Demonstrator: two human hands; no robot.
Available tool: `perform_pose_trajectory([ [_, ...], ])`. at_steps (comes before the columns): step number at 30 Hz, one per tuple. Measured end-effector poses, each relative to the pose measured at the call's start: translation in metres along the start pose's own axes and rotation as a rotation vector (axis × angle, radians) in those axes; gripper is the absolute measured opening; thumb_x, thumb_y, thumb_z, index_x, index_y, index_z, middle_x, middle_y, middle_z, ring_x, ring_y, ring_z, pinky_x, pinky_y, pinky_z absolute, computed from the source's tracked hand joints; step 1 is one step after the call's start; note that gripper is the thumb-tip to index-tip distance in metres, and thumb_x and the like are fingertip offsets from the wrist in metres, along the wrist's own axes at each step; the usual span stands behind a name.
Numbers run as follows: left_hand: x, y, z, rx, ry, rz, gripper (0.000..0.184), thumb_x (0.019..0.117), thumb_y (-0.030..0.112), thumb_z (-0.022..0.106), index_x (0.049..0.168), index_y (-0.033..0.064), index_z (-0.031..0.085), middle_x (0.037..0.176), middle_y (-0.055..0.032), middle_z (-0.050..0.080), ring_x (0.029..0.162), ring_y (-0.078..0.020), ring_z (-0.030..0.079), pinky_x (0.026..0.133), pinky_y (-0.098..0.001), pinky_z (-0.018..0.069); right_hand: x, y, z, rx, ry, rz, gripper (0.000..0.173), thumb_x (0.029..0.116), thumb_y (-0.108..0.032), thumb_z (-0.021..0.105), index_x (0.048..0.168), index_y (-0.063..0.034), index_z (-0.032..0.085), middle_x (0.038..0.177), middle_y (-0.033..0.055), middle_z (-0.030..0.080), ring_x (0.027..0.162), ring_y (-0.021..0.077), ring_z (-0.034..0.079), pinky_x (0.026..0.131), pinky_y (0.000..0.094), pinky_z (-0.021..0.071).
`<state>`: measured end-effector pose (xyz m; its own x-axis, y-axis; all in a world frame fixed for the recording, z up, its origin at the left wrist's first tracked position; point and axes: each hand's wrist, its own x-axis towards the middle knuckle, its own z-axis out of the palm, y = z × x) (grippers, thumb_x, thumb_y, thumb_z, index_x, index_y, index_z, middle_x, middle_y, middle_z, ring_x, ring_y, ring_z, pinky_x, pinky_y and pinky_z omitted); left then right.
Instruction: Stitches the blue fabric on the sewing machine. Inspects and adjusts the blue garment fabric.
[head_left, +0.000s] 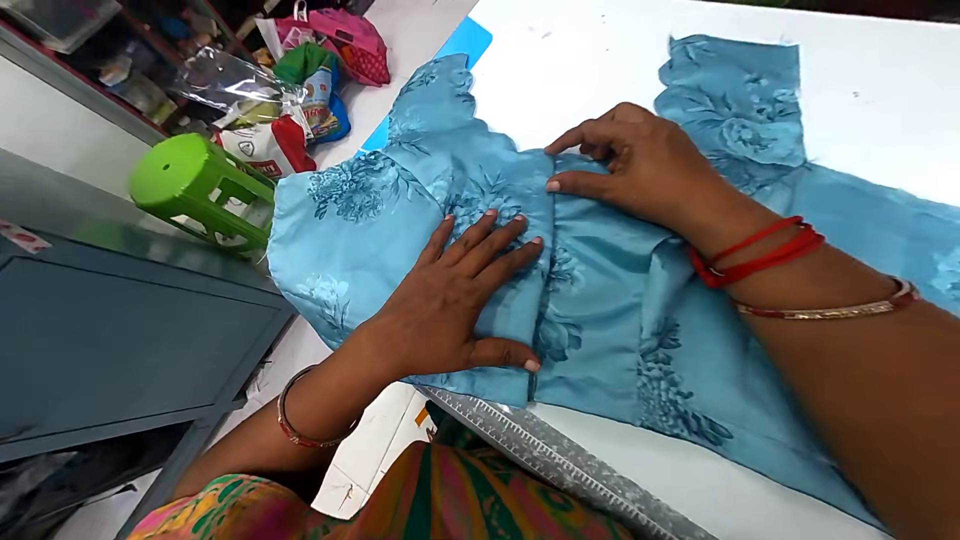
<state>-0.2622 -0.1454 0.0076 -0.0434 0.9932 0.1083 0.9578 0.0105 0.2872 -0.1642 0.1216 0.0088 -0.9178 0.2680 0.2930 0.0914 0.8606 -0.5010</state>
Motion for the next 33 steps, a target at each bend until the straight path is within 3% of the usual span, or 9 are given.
perform_pose_trajectory([
  [5, -0.0003, 0.0022, 0.0031, 0.021, 0.038, -0.016, 0.104, 0.0836, 0.085, 0.043, 0.156, 0.011, 0.044, 0.164, -0.0133, 0.036, 0.154, -0.0362, 0.027, 0.122, -0.0671, 0.0154, 0.0003, -0.0011, -0.0003, -0.008, -0.001, 0.016, 0.042, 0.0938, -0.041, 0.071, 0.125, -0.0137, 0.072, 0.101, 0.0168, 0.063, 0.09, 0.0316, 0.059, 0.077, 0.0507, 0.0458],
  [10, -0.0004, 0.0003, 0.0037, 0.042, 0.039, -0.005, 0.104, 0.0836, 0.087, 0.04, 0.158, 0.0145, 0.042, 0.166, -0.0086, 0.035, 0.156, -0.0322, 0.026, 0.122, -0.0663, 0.0154, 0.0005, 0.0, 0.0017, 0.007, 0.025, 0.016, 0.038, 0.0946, -0.039, 0.07, 0.122, -0.0142, 0.073, 0.098, 0.0155, 0.062, 0.088, 0.0299, 0.059, 0.076, 0.0502, 0.0461],
  [13, -0.0002, -0.0005, 0.0052, 0.066, 0.052, 0.003, 0.103, 0.085, 0.088, 0.036, 0.158, 0.0154, 0.042, 0.166, -0.0073, 0.036, 0.156, -0.0306, 0.026, 0.122, -0.0656, 0.0174, 0.0016, -0.0003, -0.0004, 0.033, 0.029, 0.075, 0.029, 0.1028, -0.021, 0.059, 0.13, -0.0135, 0.069, 0.097, 0.0123, 0.064, 0.086, 0.0266, 0.061, 0.077, 0.0477, 0.0489],
  [17, -0.001, -0.0006, 0.0064, 0.074, 0.056, 0.001, 0.102, 0.0851, 0.088, 0.035, 0.157, 0.0157, 0.043, 0.165, -0.0075, 0.036, 0.155, -0.0304, 0.027, 0.121, -0.0659, 0.0183, 0.002, -0.0021, -0.0022, 0.037, 0.015, 0.093, 0.033, 0.1009, -0.002, 0.052, 0.128, -0.0108, 0.069, 0.095, 0.0133, 0.063, 0.088, 0.0287, 0.061, 0.078, 0.0494, 0.0493],
  [19, -0.0011, -0.001, 0.0069, 0.072, 0.059, 0.002, 0.103, 0.085, 0.088, 0.035, 0.158, 0.0159, 0.042, 0.165, -0.0074, 0.036, 0.155, -0.0301, 0.027, 0.121, -0.066, 0.0185, 0.0015, -0.0023, -0.0021, 0.034, 0.012, 0.094, 0.03, 0.1, -0.003, 0.053, 0.123, -0.0106, 0.071, 0.095, 0.0126, 0.063, 0.088, 0.0281, 0.061, 0.078, 0.0488, 0.0492],
  [22, -0.0014, -0.0014, 0.0078, 0.069, 0.069, 0.006, 0.103, 0.0849, 0.088, 0.034, 0.157, 0.0158, 0.043, 0.165, -0.0071, 0.037, 0.155, -0.0297, 0.027, 0.121, -0.066, 0.0192, 0.0007, -0.0015, -0.0011, 0.041, 0.022, 0.082, 0.019, 0.0978, -0.015, 0.067, 0.115, -0.009, 0.073, 0.093, 0.0122, 0.062, 0.086, 0.0271, 0.06, 0.076, 0.047, 0.0492],
  [24, -0.0017, -0.0011, 0.0078, 0.068, 0.074, 0.006, 0.103, 0.0852, 0.088, 0.034, 0.157, 0.0157, 0.043, 0.165, -0.007, 0.037, 0.155, -0.0299, 0.027, 0.121, -0.0663, 0.0197, 0.0008, -0.0023, -0.0012, 0.039, 0.019, 0.082, 0.021, 0.0955, -0.02, 0.072, 0.113, -0.0077, 0.073, 0.094, 0.0136, 0.062, 0.086, 0.028, 0.061, 0.076, 0.0471, 0.0497],
  [33, -0.0021, -0.0014, 0.0087, 0.063, 0.082, 0.007, 0.102, 0.0854, 0.088, 0.033, 0.158, 0.0171, 0.042, 0.165, -0.0065, 0.036, 0.156, -0.0293, 0.026, 0.122, -0.0656, 0.0182, 0.0012, -0.0035, -0.0002, 0.034, 0.022, 0.098, 0.023, 0.0966, -0.019, 0.072, 0.116, -0.0082, 0.073, 0.095, 0.0138, 0.063, 0.086, 0.0275, 0.061, 0.077, 0.0456, 0.0503],
])
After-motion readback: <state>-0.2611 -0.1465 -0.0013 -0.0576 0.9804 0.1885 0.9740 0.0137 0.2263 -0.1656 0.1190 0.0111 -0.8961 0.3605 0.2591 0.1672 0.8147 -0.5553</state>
